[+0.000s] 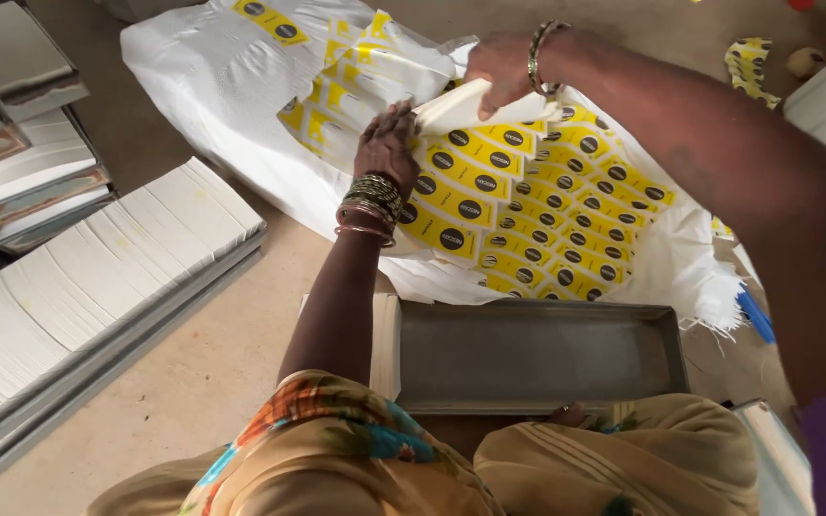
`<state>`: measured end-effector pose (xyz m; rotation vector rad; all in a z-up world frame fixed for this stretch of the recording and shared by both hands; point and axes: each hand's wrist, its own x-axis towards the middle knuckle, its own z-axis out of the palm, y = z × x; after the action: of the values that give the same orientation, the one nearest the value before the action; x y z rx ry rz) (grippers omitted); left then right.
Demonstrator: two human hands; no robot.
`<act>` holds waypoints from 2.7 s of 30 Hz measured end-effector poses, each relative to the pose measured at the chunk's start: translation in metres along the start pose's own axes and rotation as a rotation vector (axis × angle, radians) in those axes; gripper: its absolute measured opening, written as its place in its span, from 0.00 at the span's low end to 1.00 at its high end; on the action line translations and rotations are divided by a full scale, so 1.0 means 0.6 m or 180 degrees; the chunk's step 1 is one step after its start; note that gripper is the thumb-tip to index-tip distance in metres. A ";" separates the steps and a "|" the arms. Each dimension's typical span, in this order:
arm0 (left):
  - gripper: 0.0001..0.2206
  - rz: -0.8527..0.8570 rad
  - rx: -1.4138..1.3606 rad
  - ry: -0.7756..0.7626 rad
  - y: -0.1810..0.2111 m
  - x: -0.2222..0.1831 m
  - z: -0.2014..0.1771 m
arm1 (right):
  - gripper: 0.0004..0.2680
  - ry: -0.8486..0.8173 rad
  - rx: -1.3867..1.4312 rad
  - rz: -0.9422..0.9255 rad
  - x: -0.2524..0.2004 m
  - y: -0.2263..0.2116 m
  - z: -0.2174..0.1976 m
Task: Organizing coffee labels from a bulk bag into a tray and small box.
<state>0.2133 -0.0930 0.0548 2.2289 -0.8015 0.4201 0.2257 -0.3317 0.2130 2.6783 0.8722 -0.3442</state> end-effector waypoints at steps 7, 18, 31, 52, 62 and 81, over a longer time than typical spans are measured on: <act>0.27 -0.0096 0.0362 -0.0270 0.025 -0.008 -0.029 | 0.18 0.1259 -0.0579 0.0958 -0.070 -0.167 0.151; 0.28 -0.0020 0.0615 -0.0352 0.003 -0.005 -0.012 | 0.11 0.0545 0.1697 0.0978 -0.057 0.045 0.008; 0.30 0.0475 0.0410 0.0052 0.107 -0.077 -0.061 | 0.14 0.2273 0.5654 0.2951 -0.593 -0.406 0.209; 0.13 -0.1975 -0.4276 0.0010 0.240 -0.500 -0.039 | 0.14 0.3083 0.6914 0.2351 -0.456 -0.681 0.056; 0.15 -0.2109 -0.4003 -0.0052 0.274 -0.502 -0.063 | 0.11 0.2638 0.6860 0.2045 -0.387 -0.713 0.147; 0.11 -0.1807 -0.3998 0.0769 0.091 -0.498 0.100 | 0.16 0.3864 0.6210 0.2507 -0.464 -0.590 0.253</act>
<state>-0.0439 -0.0406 -0.1091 1.0872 -0.1393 -0.1115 -0.2268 -0.2608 0.0860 4.3540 -1.4586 1.5738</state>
